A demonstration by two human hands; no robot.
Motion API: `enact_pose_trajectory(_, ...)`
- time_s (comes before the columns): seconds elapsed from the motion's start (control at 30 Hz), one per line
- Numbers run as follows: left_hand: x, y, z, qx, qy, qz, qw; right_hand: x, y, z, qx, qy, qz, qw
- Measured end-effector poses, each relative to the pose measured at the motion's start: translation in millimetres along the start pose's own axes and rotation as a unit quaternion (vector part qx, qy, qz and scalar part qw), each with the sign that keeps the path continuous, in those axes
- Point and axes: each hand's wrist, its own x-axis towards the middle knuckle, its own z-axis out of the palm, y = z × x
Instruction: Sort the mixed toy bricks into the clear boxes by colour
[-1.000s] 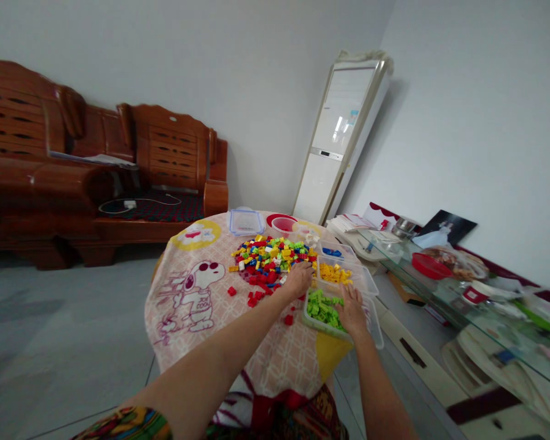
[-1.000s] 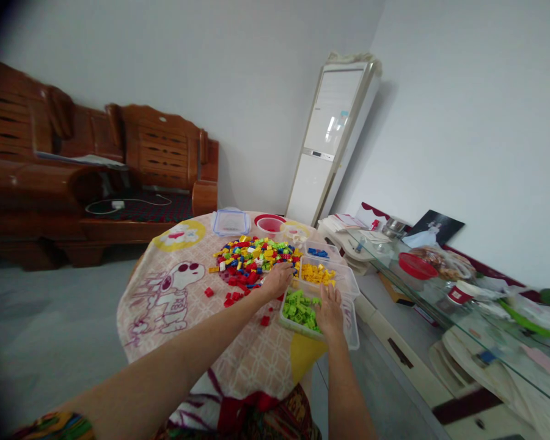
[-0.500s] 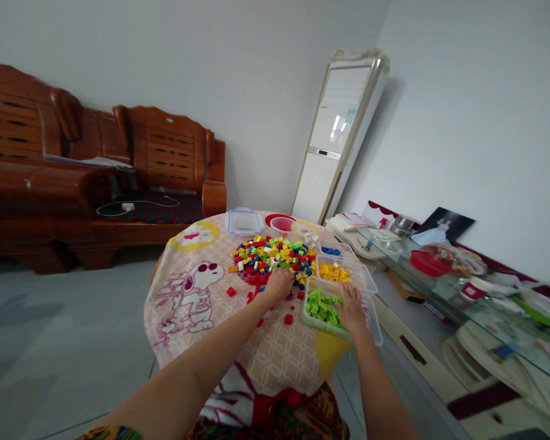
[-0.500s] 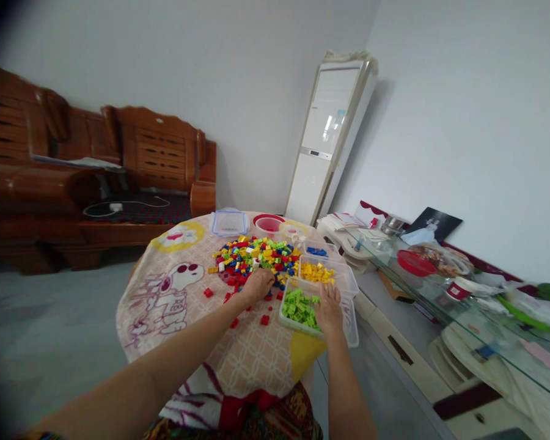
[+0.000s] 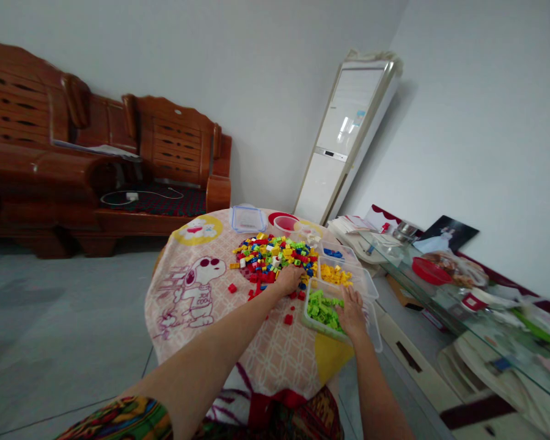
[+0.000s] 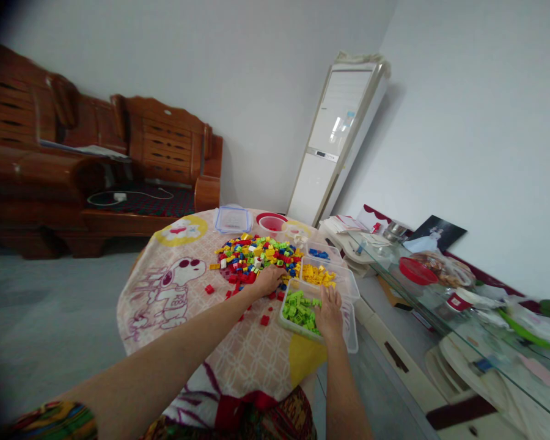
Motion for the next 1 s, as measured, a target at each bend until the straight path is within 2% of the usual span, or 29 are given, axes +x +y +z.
enact_pose_trajectory(0.2,-9,-2,-6,-0.002,0.027,0.002,1.0,-1,0,2,-0.002,0.0,0.0,1.0)
enact_pose_trajectory(0.43,-20,-19,-15,-0.029,0.09,0.001,0.996,-1,-1,0,-0.001,-0.013,0.034,0.999)
enact_pose_trajectory(0.57,-26,-25,-15,-0.041,0.107,-0.007,0.993,0,-2,-2,-0.002,-0.013,0.026,1.0)
enact_pose_trajectory(0.67,-27,-24,-15,-0.053,0.104,0.003,0.993,0,-2,-2,0.002,-0.008,0.011,1.0)
enact_pose_trajectory(0.8,-25,-20,-14,-0.063,0.093,0.024,0.993,-1,-2,-3,0.004,-0.014,0.032,0.999)
enact_pose_trajectory(0.9,-21,-14,-11,-0.029,0.085,0.014,0.996,-2,-4,-5,-0.002,-0.025,0.043,0.999)
enact_pose_trajectory(1.0,-15,-6,-10,0.038,0.044,-0.02,0.998,-2,-5,-7,-0.007,-0.029,0.038,0.999)
